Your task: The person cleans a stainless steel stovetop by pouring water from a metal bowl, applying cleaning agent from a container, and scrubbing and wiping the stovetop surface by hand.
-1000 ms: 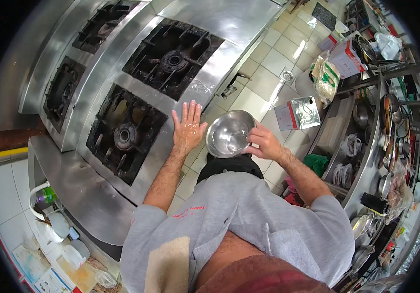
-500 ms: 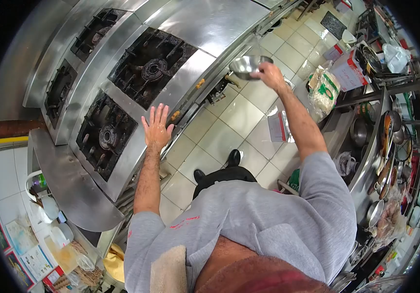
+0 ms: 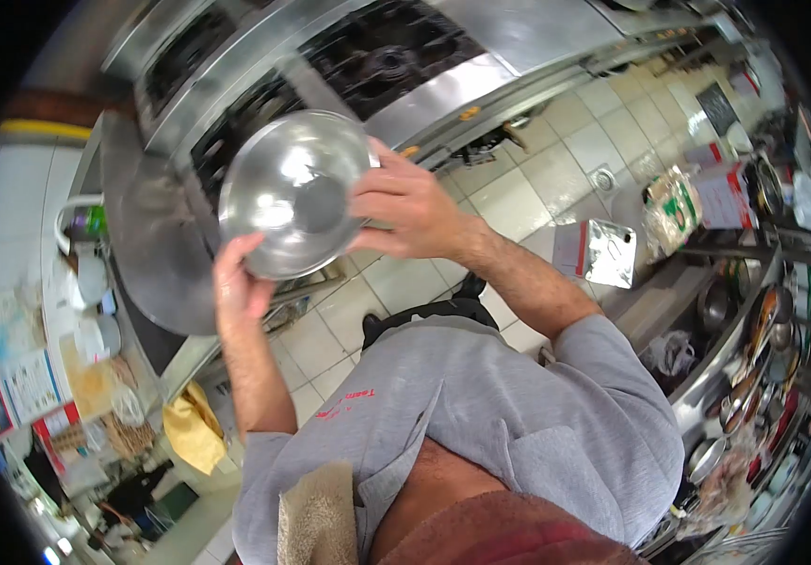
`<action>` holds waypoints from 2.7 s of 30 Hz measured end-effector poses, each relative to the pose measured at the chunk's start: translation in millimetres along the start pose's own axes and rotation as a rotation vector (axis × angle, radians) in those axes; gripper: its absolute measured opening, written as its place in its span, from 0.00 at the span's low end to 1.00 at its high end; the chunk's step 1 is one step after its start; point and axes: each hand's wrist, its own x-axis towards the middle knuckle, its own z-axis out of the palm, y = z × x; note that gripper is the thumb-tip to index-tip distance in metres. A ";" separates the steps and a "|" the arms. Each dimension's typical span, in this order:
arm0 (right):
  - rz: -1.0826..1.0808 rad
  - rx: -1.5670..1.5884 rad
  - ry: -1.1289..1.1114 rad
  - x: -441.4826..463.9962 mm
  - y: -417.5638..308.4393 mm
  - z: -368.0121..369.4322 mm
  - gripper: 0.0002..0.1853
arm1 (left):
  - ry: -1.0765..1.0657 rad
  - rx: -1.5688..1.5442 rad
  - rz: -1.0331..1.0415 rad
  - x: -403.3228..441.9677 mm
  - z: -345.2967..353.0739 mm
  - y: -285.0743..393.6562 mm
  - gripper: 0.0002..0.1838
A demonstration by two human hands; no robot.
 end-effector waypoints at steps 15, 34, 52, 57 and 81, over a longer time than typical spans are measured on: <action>0.124 -0.183 -0.258 89.5 -107.2 391.2 0.37 | 0.633 0.360 0.511 77.4 -423.2 131.3 0.37; 0.304 -0.367 -0.178 104.3 -71.1 389.3 0.27 | 0.682 1.534 -0.057 369.0 -533.0 36.9 0.23; 0.238 -0.231 0.108 154.6 -57.2 391.9 0.25 | 0.322 0.040 0.085 255.9 -470.0 165.5 0.24; 0.244 -0.083 0.099 158.8 -86.6 352.9 0.30 | 0.193 0.085 0.211 155.7 -424.0 230.7 0.15; 1.587 0.461 0.598 -157.8 -103.8 63.0 0.40 | -0.594 0.338 -0.274 3.9 -86.8 -191.7 0.28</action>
